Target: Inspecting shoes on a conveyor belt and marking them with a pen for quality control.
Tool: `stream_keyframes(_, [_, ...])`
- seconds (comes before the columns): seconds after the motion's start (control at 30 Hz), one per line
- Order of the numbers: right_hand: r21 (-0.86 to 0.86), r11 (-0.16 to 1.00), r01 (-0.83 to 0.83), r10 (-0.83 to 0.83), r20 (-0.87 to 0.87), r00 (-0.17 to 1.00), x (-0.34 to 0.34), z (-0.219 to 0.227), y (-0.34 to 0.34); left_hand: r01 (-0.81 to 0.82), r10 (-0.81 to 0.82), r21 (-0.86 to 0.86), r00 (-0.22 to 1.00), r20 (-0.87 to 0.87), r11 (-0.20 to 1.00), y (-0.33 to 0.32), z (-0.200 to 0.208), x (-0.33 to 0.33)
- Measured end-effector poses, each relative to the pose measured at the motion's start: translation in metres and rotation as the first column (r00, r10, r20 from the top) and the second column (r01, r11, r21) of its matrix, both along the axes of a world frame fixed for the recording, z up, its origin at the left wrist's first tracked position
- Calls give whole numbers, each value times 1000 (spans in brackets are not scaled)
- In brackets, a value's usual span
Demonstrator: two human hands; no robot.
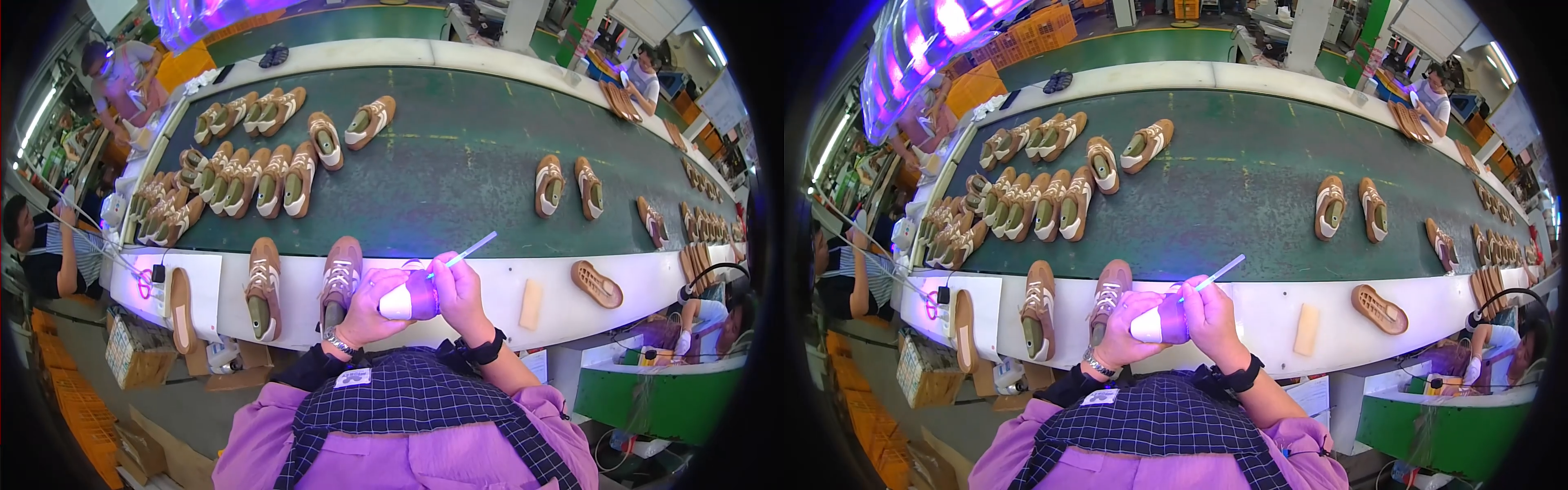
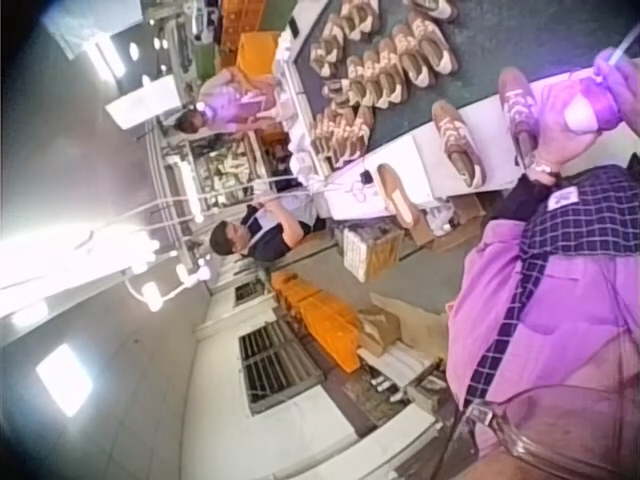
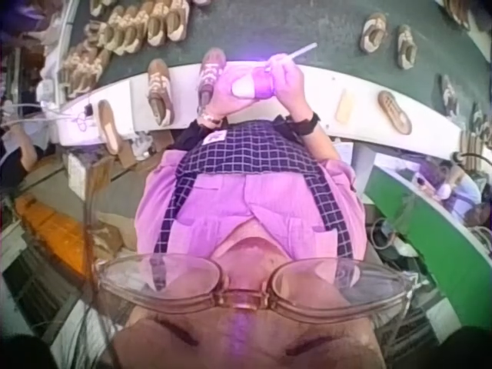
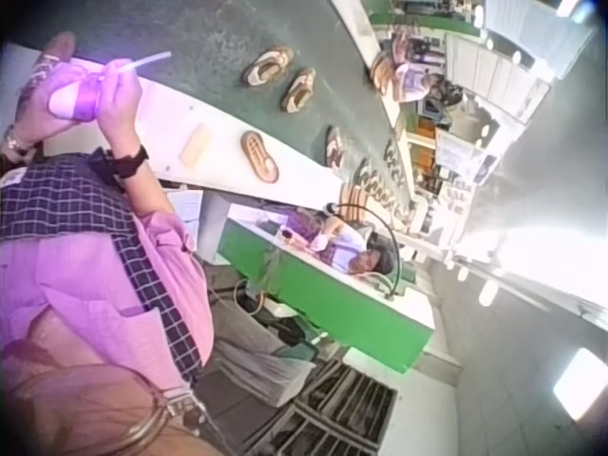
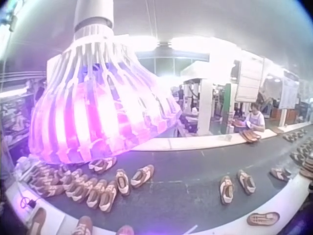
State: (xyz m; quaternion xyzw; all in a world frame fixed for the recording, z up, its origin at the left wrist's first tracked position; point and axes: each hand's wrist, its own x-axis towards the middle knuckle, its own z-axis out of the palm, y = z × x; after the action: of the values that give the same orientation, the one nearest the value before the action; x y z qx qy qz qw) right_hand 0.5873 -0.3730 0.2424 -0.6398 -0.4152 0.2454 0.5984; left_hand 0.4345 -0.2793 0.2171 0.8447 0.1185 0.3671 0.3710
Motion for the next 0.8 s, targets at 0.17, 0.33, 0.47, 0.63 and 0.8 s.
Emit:
stream_keyframes(0.17, [12,1000,8,-8,-36,999,3,2,0,22,-22,-14,1000,-15,1000,1,4,3])
stream_keyframes(0.33, [34,999,7,-7,14,1000,7,-1,-1,22,-22,-23,1000,-11,1000,4,3,7])
stream_keyframes(0.47, [80,997,23,-27,49,998,7,-3,-2,36,-37,-27,999,-31,999,7,0,8])
stream_keyframes(0.63, [70,996,60,-61,4,998,7,-2,0,50,-51,-24,998,-33,998,9,-1,11])
stream_keyframes(0.8, [52,998,40,-40,-10,999,10,-2,1,53,-53,-22,998,-33,998,11,1,12])
